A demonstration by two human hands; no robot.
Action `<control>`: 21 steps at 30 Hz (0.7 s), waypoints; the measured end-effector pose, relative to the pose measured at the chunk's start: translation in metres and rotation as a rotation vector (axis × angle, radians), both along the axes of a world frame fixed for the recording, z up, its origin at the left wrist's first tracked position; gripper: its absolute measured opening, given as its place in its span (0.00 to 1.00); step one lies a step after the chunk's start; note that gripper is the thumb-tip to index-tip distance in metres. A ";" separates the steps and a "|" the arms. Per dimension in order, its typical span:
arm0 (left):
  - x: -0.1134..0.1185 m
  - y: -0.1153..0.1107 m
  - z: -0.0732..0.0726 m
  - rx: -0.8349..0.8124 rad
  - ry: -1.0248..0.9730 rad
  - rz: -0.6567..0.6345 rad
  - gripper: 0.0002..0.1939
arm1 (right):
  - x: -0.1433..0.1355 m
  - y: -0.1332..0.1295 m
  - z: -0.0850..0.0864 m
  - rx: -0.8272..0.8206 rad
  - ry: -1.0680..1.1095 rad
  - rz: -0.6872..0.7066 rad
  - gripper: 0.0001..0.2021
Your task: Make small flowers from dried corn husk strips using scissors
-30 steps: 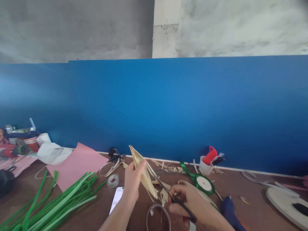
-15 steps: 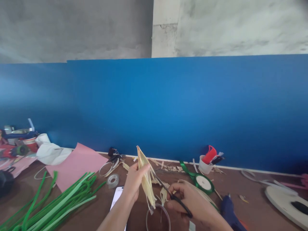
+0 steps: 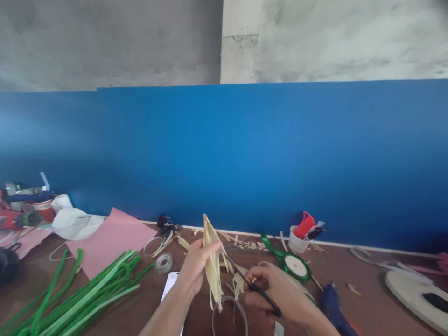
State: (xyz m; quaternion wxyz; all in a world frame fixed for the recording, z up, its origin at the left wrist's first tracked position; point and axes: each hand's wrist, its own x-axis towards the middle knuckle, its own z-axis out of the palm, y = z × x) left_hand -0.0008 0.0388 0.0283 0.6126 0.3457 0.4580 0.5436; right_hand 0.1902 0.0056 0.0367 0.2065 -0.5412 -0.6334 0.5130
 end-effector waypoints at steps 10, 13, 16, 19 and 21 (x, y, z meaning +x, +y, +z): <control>-0.001 0.001 -0.001 -0.004 -0.016 -0.038 0.10 | 0.001 -0.001 -0.004 -0.015 0.021 -0.018 0.06; 0.000 0.001 0.000 -0.006 -0.008 -0.039 0.10 | 0.002 0.000 -0.005 -0.014 0.037 -0.003 0.07; 0.000 0.001 -0.001 -0.015 0.007 -0.046 0.09 | 0.003 0.001 -0.005 -0.004 0.022 0.009 0.07; -0.001 0.001 -0.003 -0.029 0.029 -0.055 0.08 | 0.003 0.002 -0.004 -0.022 0.006 0.011 0.07; -0.002 0.002 -0.004 -0.032 0.045 -0.056 0.08 | 0.005 0.002 -0.003 -0.037 -0.010 0.009 0.07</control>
